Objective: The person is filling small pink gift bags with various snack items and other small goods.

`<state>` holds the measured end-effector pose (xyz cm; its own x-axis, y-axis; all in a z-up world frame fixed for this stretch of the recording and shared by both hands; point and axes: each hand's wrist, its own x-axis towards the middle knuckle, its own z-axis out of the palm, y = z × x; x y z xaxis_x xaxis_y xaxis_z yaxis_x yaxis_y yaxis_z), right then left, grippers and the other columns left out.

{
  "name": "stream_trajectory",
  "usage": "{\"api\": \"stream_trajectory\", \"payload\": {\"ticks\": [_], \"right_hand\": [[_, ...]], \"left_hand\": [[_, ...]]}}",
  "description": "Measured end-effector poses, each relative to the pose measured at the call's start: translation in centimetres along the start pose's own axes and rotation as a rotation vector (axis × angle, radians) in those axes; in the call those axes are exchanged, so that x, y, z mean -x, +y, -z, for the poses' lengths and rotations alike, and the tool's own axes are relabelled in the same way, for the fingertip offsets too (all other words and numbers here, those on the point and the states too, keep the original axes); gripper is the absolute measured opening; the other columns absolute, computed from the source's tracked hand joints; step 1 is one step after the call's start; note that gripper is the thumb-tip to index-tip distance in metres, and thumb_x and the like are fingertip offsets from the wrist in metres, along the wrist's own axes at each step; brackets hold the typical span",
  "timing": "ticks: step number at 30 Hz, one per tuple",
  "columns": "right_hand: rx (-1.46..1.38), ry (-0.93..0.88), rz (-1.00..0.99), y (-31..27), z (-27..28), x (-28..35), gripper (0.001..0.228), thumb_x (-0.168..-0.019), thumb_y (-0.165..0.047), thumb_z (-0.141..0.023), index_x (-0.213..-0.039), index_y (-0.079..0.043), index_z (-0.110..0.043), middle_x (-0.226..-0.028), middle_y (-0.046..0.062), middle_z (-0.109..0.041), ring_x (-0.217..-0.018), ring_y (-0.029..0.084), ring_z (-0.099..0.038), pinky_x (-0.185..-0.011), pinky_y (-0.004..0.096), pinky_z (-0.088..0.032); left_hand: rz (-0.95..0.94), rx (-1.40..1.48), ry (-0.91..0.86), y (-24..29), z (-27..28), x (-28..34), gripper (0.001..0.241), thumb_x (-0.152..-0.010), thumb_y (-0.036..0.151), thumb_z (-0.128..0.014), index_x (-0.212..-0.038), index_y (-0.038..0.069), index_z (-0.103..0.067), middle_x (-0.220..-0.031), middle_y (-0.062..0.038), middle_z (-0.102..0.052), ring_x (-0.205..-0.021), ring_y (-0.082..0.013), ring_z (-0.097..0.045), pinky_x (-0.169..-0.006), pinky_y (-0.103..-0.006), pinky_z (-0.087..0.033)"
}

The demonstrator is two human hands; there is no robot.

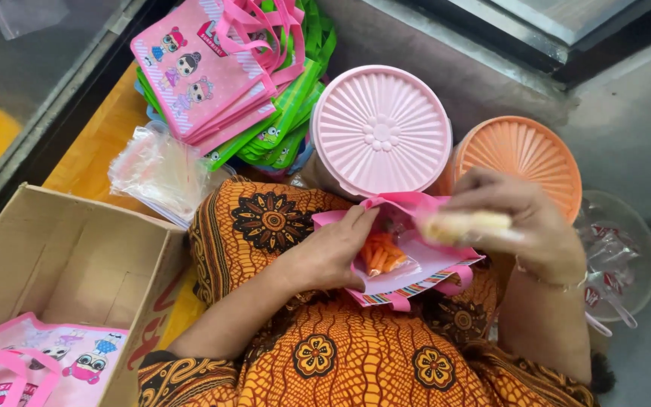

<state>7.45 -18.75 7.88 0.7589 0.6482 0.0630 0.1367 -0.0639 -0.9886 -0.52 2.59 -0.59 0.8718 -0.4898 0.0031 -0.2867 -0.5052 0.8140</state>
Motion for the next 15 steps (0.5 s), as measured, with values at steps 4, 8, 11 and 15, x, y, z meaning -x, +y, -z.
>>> {"api": "stream_trajectory", "payload": {"ticks": [4, 8, 11, 15], "right_hand": [[0.642, -0.172, 0.012, 3.7, -2.6, 1.8, 0.026, -0.061, -0.012, -0.068, -0.087, -0.012, -0.067, -0.080, 0.004, -0.058, -0.068, 0.020, -0.053, -0.055, 0.030, -0.042], [1.162, -0.126, 0.118, 9.6, -4.8, 2.3, 0.022, -0.073, -0.044, -0.054, -0.082, -0.025, -0.063, -0.078, -0.005, -0.057, -0.078, 0.019, -0.052, -0.064, 0.031, -0.043], [1.259, -0.167, 0.086, 13.3, -5.6, 1.8, 0.009, -0.075, -0.022, -0.056, -0.081, -0.019, -0.061, -0.076, -0.002, -0.054, -0.081, 0.021, -0.050, -0.067, 0.030, -0.042], [1.329, -0.167, -0.113, 14.9, -6.3, 2.1, 0.018, -0.063, -0.018, -0.061, -0.082, -0.017, -0.063, -0.084, 0.003, -0.056, -0.081, 0.027, -0.054, -0.059, 0.034, -0.044]], "left_hand": [[0.029, -0.019, -0.058, 0.6, 0.6, -0.7, 0.102, -0.041, 0.016, -0.080, -0.123, -0.008, -0.024, -0.119, -0.026, -0.033, -0.094, -0.0440, -0.050, -0.078, -0.0462, -0.045], [0.100, -0.066, -0.153, 0.6, 0.4, -1.0, 0.110, -0.042, 0.018, -0.083, -0.127, -0.006, -0.019, -0.116, -0.025, -0.033, -0.090, -0.0483, -0.052, -0.079, -0.0539, -0.045], [0.118, -0.087, -0.146, 1.1, 0.6, -1.0, 0.106, -0.044, 0.016, -0.081, -0.128, -0.004, -0.020, -0.116, -0.023, -0.035, -0.090, -0.0460, -0.053, -0.077, -0.0526, -0.047], [0.118, -0.098, -0.175, 2.4, 1.5, -1.0, 0.098, -0.050, 0.018, -0.079, -0.127, -0.007, -0.022, -0.114, -0.024, -0.038, -0.090, -0.0458, -0.053, -0.074, -0.0518, -0.047]]}}
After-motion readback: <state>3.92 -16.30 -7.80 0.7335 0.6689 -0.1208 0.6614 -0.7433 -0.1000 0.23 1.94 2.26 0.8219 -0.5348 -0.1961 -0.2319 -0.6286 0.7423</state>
